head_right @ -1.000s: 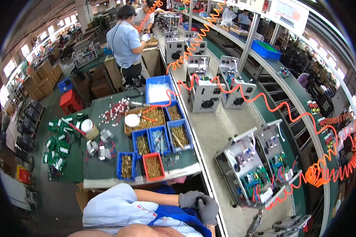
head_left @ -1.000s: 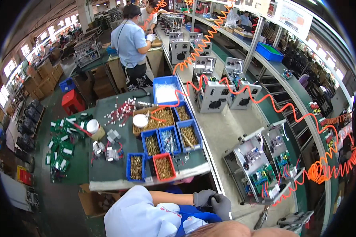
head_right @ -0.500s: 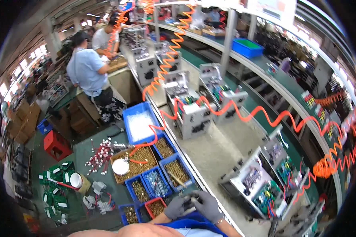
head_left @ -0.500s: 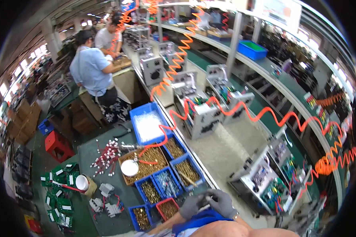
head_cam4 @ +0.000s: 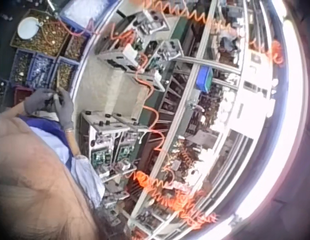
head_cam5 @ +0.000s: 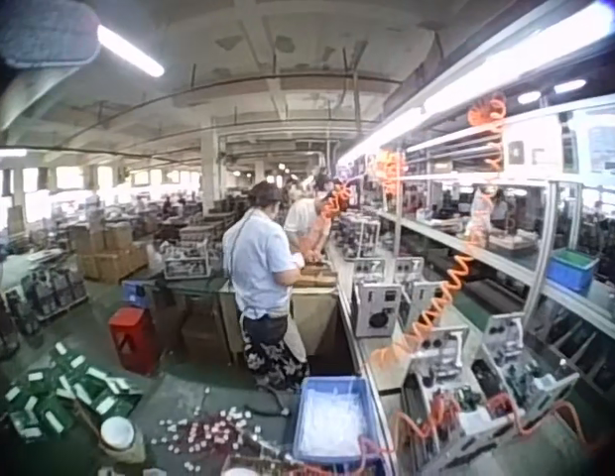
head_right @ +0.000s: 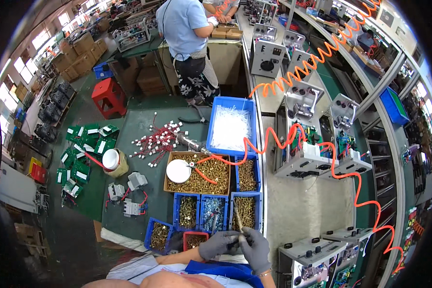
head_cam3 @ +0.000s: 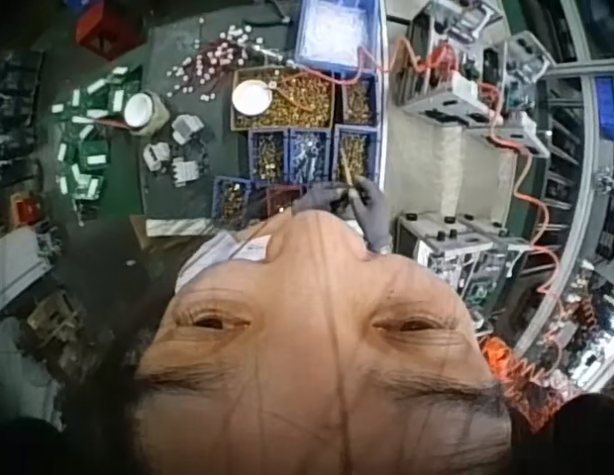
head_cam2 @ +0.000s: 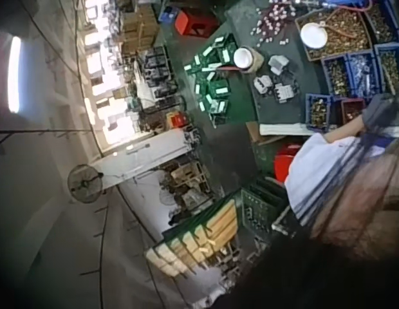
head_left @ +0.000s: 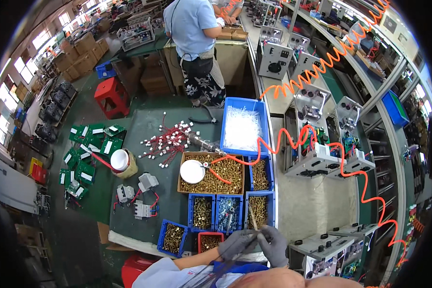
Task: The person assembles electronic devices on a factory line. They use a pneumatic screwdriver to fasten screws into metal chassis, place green circuit boards inside the units, and handle small components from bins. The person also uses a handheld orange device to apply treatment to the boards before continuing assembly.
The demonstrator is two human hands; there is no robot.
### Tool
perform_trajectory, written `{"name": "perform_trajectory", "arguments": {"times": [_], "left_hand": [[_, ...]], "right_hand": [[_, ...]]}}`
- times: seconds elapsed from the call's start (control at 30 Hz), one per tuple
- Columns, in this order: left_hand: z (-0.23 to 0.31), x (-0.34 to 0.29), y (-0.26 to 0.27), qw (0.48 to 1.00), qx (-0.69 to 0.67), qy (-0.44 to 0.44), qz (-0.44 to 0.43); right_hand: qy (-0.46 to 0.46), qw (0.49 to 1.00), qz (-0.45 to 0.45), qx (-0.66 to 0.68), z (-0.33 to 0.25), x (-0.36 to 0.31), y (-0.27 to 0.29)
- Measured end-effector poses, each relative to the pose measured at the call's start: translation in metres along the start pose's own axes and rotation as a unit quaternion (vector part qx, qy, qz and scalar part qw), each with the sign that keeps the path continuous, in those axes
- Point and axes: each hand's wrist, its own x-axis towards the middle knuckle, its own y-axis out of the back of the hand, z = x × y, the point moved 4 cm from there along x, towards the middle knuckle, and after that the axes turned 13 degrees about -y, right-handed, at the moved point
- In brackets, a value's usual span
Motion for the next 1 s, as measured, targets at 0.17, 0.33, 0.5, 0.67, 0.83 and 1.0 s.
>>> {"name": "perform_trajectory", "arguments": {"times": [0.17,0.33,0.5,0.67,0.83,1.0], "left_hand": [[0.001,-0.008,-0.003,0.997,0.046,0.053,-0.012],[-0.019,0.015,0.025,0.889,-0.411,0.162,-0.118],[0.079,0.024,0.046,0.947,-0.313,-0.055,-0.05],[0.102,-0.008,0.03,0.967,-0.21,-0.142,0.032],[0.04,-0.03,0.031,0.98,-0.182,-0.053,0.056],[-0.024,-0.032,-0.001,0.985,-0.137,0.107,-0.007]], "right_hand": [[-0.069,0.988,-0.017,0.139,0.011,-0.007,0.005],[-0.193,0.354,-0.32,0.857,0.021,-0.013,0.001],[-0.168,0.427,-0.227,0.859,0.032,-0.006,0.022],[-0.151,0.464,-0.226,0.843,0.049,-0.044,0.019],[-0.208,0.411,-0.186,0.868,0.086,-0.107,-0.009],[-0.215,0.401,-0.133,0.88,0.145,-0.16,-0.026]]}}
